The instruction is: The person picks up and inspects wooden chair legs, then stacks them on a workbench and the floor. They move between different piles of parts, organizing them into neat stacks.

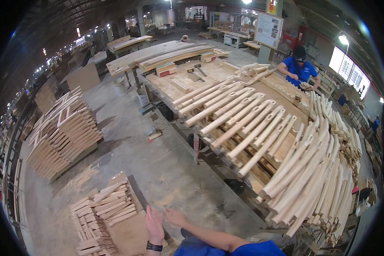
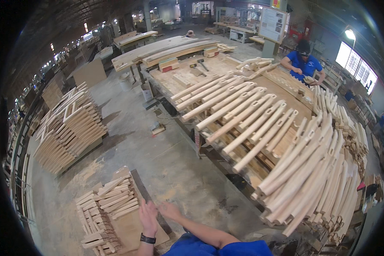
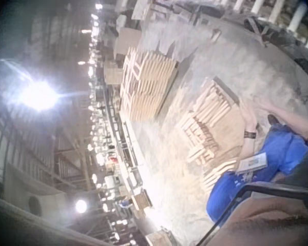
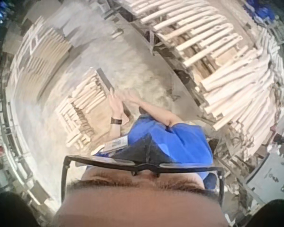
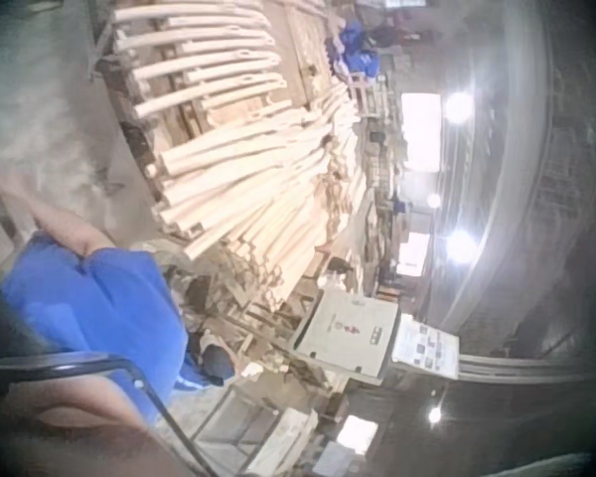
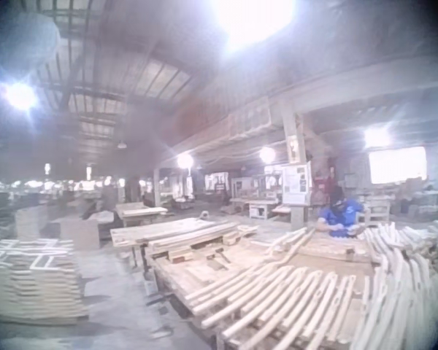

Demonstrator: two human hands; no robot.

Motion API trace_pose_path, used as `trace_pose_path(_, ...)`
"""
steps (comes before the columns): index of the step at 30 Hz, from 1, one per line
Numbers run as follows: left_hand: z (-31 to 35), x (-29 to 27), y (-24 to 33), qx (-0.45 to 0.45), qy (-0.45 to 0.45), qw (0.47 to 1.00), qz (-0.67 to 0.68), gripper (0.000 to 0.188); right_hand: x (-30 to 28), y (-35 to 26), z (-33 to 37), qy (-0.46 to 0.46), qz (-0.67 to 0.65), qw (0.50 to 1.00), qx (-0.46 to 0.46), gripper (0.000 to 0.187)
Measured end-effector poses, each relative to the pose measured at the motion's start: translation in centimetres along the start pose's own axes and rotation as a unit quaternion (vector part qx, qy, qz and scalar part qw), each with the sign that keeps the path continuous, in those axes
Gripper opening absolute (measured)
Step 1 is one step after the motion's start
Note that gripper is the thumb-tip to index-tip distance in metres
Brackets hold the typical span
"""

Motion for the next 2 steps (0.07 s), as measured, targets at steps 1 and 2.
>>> trace_pose_path(1,-1.6,3.1,3.5,0.072,0.034,0.967,-0.242,0.085,-0.4,-0.3,-1.8,0.020,-0.127,0.991,0.045,0.050)
trace_pose_path(2,-2.5,2.2,4.9,0.078,0.046,0.965,-0.246,0.085,0.2,-1.4,-3.8,0.030,-0.245,0.965,0.085,0.053)
Point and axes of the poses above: each hand's wrist, its own z-axis away from the middle knuckle, its own x-axis out of the palm, y = z × x, the point moved 5 cm from there along -z, towards the middle knuckle, and after that the axes turned 11 degrees about -y, right-handed, at the moved point
